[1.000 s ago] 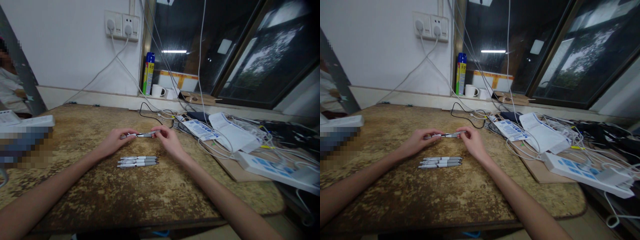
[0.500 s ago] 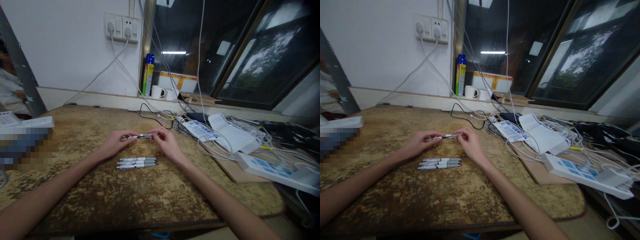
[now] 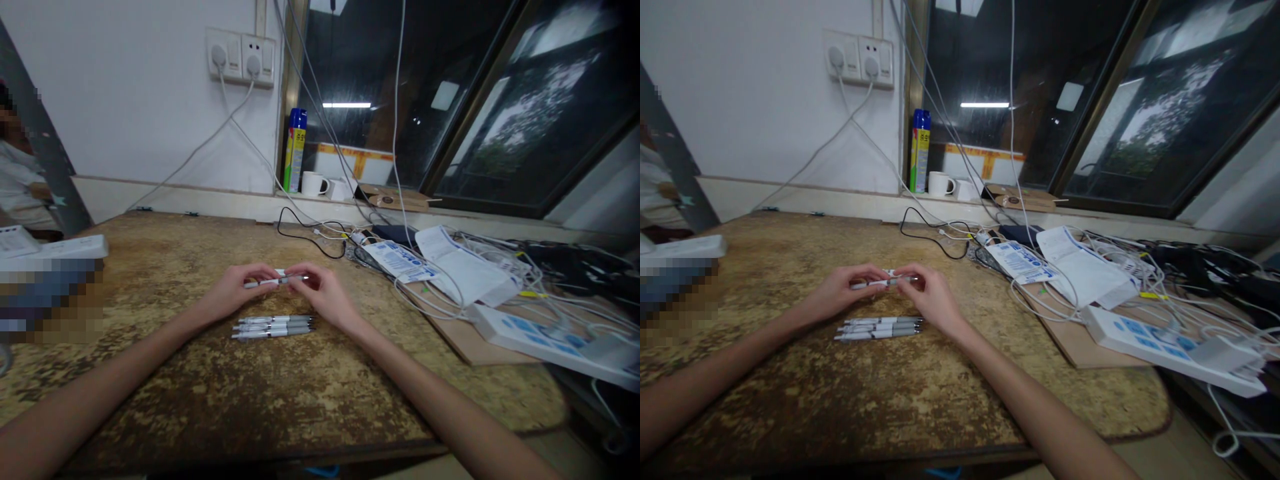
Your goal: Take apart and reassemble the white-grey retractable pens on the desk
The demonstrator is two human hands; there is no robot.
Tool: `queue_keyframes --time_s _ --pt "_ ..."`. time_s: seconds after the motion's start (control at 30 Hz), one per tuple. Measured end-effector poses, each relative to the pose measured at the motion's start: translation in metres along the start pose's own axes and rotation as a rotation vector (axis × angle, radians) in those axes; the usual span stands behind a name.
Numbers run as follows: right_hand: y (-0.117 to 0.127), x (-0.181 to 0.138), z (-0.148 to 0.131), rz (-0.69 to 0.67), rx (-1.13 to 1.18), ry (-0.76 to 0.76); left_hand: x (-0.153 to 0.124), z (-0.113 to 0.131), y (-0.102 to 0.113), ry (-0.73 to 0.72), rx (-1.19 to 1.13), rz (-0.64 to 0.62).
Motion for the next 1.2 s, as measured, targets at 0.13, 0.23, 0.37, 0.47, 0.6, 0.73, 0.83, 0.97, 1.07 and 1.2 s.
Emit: queue_keyframes --time_s 0.13,0.23,0.37,0.47,0.6,0.73,0.83,0.97,1.07,1.2 --pt "-0.0014 -0.0016 0.0011 -0.051 0.078 -0.152 -0.0006 0.0051 -0.0024 -0.005 0.037 -0.017" --pt "0.0009 -0.0013 -0.0007 -0.041 0.018 -0.163 -0.0004 0.0063 -0.0035 -0.001 0.048 -0.021" --pt "0.0030 0.0001 -0.0029 -0.034 -0.056 -0.037 -0.0003 0.0030 -0.0024 0.001 0.037 -0.017" --pt "0.0015 0.0007 0.0016 -0.093 0.001 -0.114 -0.0008 0.0029 -0.0012 -0.006 0.037 -0.033" --pt "0.0039 0.0025 0.0045 -0.078 0.068 -0.145 -0.0010 0.0052 0.0003 -0.002 0.076 -0.021" --pt "0.0050 0.0031 0.0039 -0.104 0.069 -0.107 -0.0004 0.0057 0.0009 0.022 0.095 -0.018" --pt "0.0037 0.0021 0.0044 -0.136 0.078 -0.162 0.0001 0.0057 0.0019 0.030 0.105 -0.021" --pt "0.0053 0.0008 0.0019 -0.138 0.012 -0.140 0.0003 0.0053 0.0044 0.024 0.128 -0.004" --pt "0.0064 -0.0001 0.0002 -0.192 -0.044 -0.139 0.0004 0.0045 0.0043 0.031 0.124 -0.016" --pt "0.0081 -0.0003 -0.0013 -0.163 -0.077 -0.170 0.0003 0.0038 0.0031 0.030 0.131 -0.026"
Point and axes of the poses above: each hand's wrist, its own x-axis towards the middle knuckle, its own y-axis out of the back of the hand, z = x × y, the point moved 2 cm from there along x, towards the middle knuckle, and after that the axes turned 4 degrees about -x, right-handed, at the moved point
